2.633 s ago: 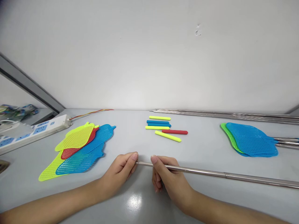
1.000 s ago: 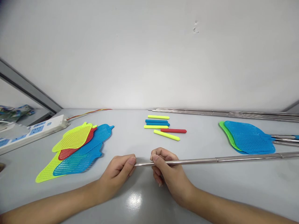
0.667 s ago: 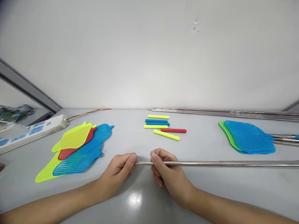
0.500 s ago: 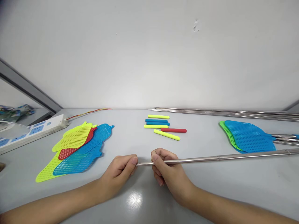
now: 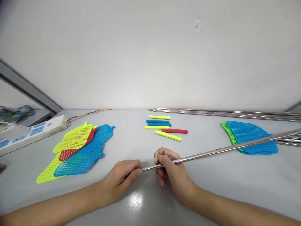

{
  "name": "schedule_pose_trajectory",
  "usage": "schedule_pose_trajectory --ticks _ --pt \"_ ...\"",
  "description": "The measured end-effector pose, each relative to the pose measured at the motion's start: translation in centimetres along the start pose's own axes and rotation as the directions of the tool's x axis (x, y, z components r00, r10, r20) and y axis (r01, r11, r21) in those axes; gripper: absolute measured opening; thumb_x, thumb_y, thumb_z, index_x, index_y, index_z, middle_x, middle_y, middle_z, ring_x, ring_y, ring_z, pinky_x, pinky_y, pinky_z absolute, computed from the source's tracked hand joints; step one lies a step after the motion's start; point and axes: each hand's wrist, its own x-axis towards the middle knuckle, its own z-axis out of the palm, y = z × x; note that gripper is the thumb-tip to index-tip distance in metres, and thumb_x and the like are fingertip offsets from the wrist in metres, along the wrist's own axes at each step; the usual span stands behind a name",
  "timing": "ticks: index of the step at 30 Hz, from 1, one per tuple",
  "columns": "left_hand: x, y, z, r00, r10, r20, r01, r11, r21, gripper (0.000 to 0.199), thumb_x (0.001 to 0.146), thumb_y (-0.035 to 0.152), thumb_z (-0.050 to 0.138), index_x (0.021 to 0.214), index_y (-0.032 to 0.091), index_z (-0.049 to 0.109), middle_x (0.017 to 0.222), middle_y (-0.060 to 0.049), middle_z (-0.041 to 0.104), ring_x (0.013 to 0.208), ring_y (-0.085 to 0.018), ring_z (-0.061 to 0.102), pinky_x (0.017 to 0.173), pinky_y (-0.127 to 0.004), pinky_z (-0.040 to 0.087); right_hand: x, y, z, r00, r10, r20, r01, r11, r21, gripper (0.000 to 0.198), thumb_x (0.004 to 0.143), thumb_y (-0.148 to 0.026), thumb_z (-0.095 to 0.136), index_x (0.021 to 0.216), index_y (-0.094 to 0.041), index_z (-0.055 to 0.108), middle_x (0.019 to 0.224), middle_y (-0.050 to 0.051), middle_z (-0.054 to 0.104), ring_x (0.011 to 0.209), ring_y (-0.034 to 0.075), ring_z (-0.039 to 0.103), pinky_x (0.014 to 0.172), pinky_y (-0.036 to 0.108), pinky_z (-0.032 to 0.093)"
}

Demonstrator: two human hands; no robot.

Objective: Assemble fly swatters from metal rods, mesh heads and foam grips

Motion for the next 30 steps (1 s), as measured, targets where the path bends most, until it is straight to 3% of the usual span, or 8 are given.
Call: schedule_pose_trajectory --ticks 3,7,15,23,30 --pt "-0.1 -0.1 0.2 0.997 0.062 0.036 -0.066 0.991 0.118 0.026 0.087 0.030 0.031 0.065 0.018 0.038 0.056 0.005 0.039 0.052 -0.007 0.037 0.053 -0.019 0.029 0.0 0.0 0.0 0.999 -0.041 -0.006 0.042 0.998 0.047 0.023 0.080 -0.025 0.039 0.059 -0.017 0.043 0.045 -0.005 0.031 0.037 0.006 0.031 0.037 0.018 0.023" --pt "-0.2 0.0 0.2 0.993 0.101 0.063 -0.110 0.980 0.168 0.027 0.087 0.028 0.028 0.064 0.018 0.037 0.054 0.004 0.038 0.052 -0.008 0.037 0.053 -0.020 0.030 0.2 -0.3 -0.1 0.996 -0.076 -0.046 0.080 0.992 0.095 0.033 0.080 -0.034 0.036 0.054 -0.016 0.045 0.044 -0.004 0.031 0.036 0.006 0.031 0.037 0.020 0.022" --pt "0.1 0.0 0.3 1.000 0.007 0.012 -0.009 0.984 0.177 0.031 0.088 0.031 0.026 0.061 0.018 0.031 0.052 0.006 0.034 0.049 -0.007 0.035 0.049 -0.019 0.028 2.1 -1.6 -1.7 0.943 -0.268 -0.198 0.314 0.914 0.258 0.035 0.078 -0.035 0.038 0.051 -0.015 0.049 0.045 -0.002 0.035 0.037 0.008 0.033 0.039 0.023 0.020" --pt "-0.1 -0.3 1.0 0.999 -0.003 -0.052 0.032 0.829 0.558 0.029 0.089 0.029 0.021 0.068 0.018 0.038 0.059 0.001 0.050 0.053 -0.013 0.043 0.055 -0.026 0.032 2.8 -1.4 -1.9 0.940 -0.248 -0.235 0.307 0.914 0.265 0.038 0.081 -0.036 0.037 0.049 -0.016 0.045 0.038 -0.004 0.028 0.036 0.007 0.026 0.041 0.023 0.018" --pt "0.1 -0.5 0.8 0.998 0.060 0.011 -0.057 0.834 0.549 0.027 0.089 0.025 0.021 0.067 0.019 0.035 0.059 0.001 0.051 0.050 -0.013 0.041 0.053 -0.027 0.029 2.7 -1.3 -1.8 0.953 -0.224 -0.204 0.264 0.945 0.192 0.040 0.081 -0.035 0.036 0.047 -0.016 0.044 0.036 -0.003 0.031 0.036 0.008 0.027 0.041 0.023 0.019"
